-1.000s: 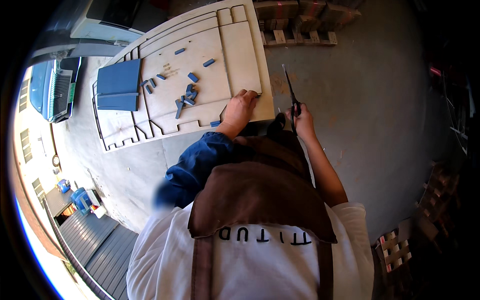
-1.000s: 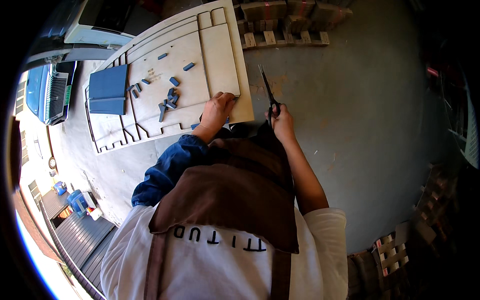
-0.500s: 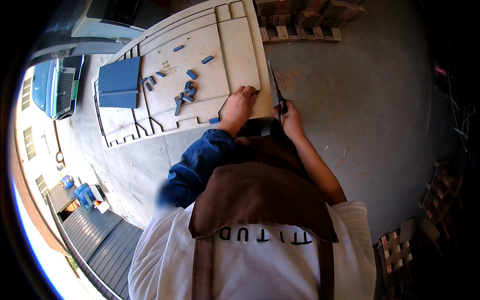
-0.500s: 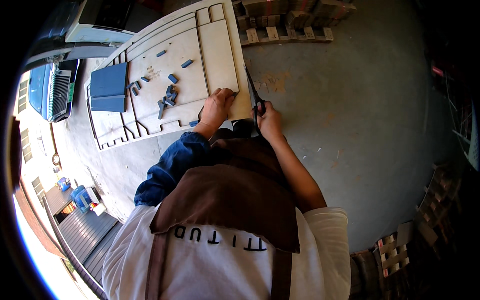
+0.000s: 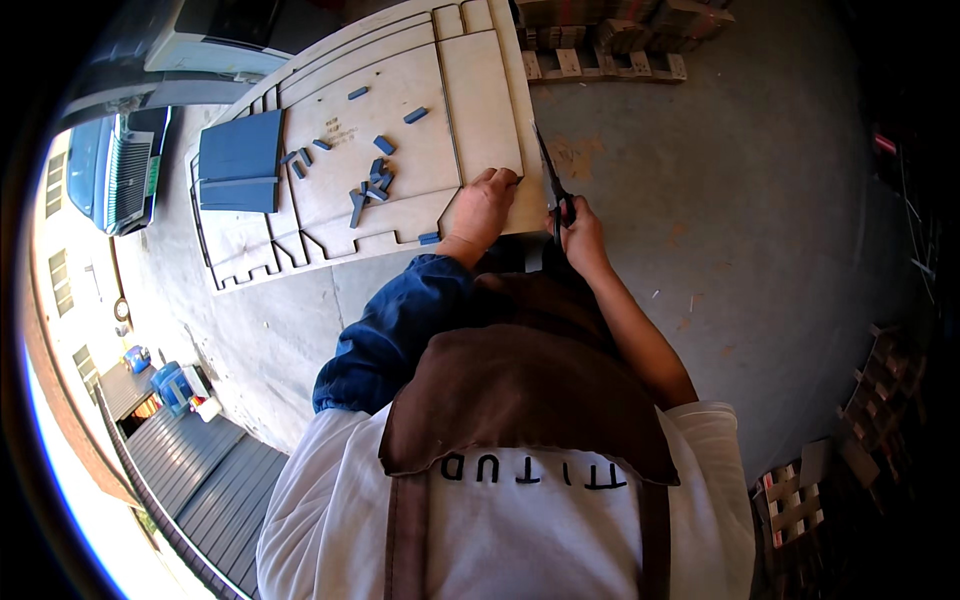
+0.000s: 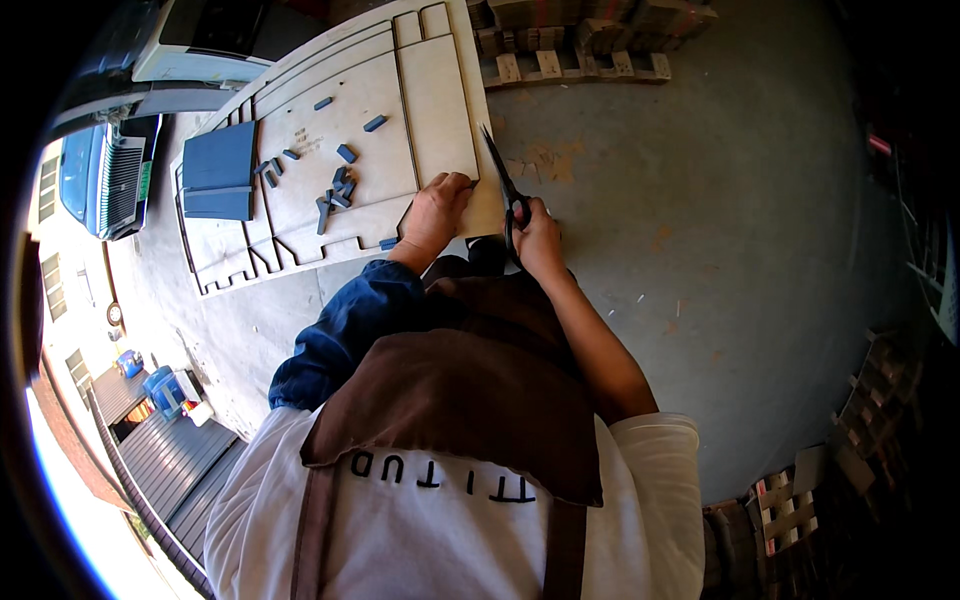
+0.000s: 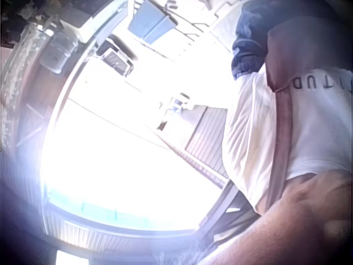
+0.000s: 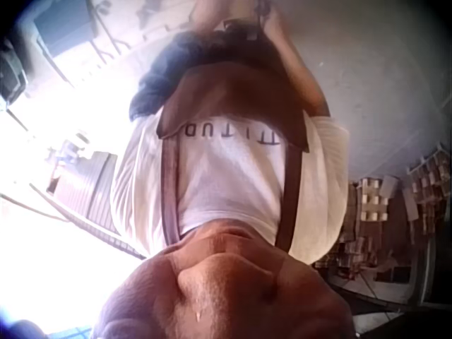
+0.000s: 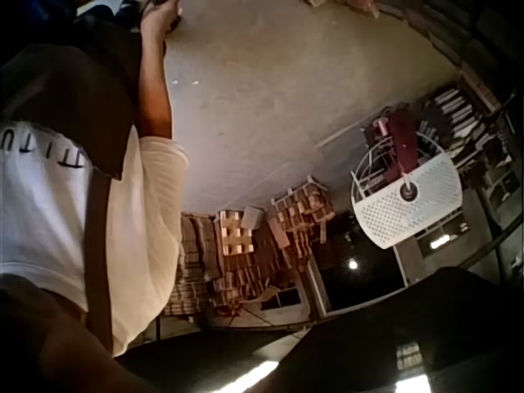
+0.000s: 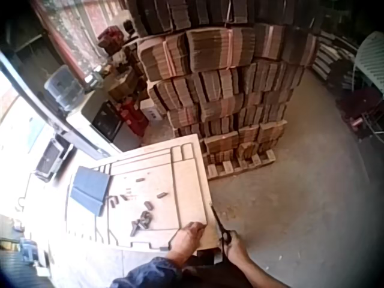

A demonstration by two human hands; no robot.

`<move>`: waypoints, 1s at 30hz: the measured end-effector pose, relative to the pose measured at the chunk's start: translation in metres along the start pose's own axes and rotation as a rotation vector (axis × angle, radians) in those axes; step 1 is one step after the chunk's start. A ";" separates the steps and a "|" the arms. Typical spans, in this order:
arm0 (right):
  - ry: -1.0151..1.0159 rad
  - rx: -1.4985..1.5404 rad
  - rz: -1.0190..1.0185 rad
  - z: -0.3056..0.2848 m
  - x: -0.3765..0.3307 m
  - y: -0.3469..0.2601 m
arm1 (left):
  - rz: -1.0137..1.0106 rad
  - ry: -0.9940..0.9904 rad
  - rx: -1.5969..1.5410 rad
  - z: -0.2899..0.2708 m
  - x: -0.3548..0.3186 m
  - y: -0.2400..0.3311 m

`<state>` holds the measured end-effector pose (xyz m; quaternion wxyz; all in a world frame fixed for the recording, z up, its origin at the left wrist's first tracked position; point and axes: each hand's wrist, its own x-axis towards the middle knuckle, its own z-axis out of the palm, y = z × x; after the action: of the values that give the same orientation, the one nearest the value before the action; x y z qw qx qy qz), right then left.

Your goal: The person uses scissors to cut a blue foam sheet into small rectangular pieces on a white plastic work surface. The person repeatedly picks up foam strips, cuts them into smaller segments, and places the cut pieces on the table.

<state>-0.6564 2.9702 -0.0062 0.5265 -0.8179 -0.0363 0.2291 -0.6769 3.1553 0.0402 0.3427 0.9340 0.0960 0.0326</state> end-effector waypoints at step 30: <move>0.102 -0.031 -0.053 0.003 -0.006 -0.001 | -0.074 0.116 -0.058 -0.052 -0.023 -0.016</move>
<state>-0.6627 2.9712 -0.0047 0.5209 -0.8352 -0.0345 0.1728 -0.7084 3.1955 0.0696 0.3645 0.9160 0.1492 0.0769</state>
